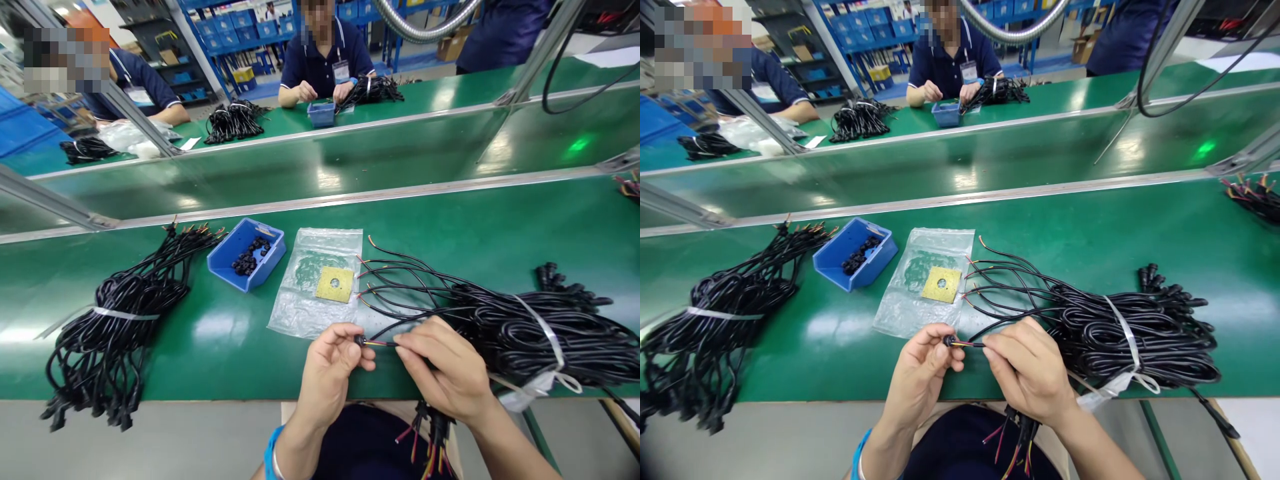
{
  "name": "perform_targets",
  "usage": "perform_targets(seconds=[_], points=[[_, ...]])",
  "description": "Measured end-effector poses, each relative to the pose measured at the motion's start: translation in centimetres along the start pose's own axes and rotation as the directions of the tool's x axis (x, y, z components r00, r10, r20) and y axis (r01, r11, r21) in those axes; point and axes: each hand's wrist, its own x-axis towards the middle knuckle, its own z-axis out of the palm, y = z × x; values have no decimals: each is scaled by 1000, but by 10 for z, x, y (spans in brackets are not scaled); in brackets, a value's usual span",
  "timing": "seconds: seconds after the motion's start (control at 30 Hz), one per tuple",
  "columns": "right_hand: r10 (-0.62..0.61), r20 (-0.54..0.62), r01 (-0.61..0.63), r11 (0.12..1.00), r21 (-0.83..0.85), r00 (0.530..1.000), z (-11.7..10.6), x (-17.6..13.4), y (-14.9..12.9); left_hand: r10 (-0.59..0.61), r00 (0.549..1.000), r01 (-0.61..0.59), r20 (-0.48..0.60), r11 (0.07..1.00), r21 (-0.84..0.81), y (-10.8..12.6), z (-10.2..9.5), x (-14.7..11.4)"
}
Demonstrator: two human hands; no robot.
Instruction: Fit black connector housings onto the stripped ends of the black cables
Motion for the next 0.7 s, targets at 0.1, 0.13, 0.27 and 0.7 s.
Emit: perform_targets(seconds=[0.1,0.13,0.27,0.7], points=[[14,-10,-14,1000,-15,1000,1,-1,0,2,1000,-2,-5,1000,-2,0,-1,0],[21,-15,-21,1000,-18,1000,1,-1,0,0,1000,0,-6,1000,-2,-1,-2,0],[44,-39,-45,999,-19,998,1,1,-1,-7,1000,7,-17,1000,18,-1,-3,0],[36,-58,-35,999,21,998,-1,1,-2,20,1000,-19,-9,997,71,-4,-5,1]])
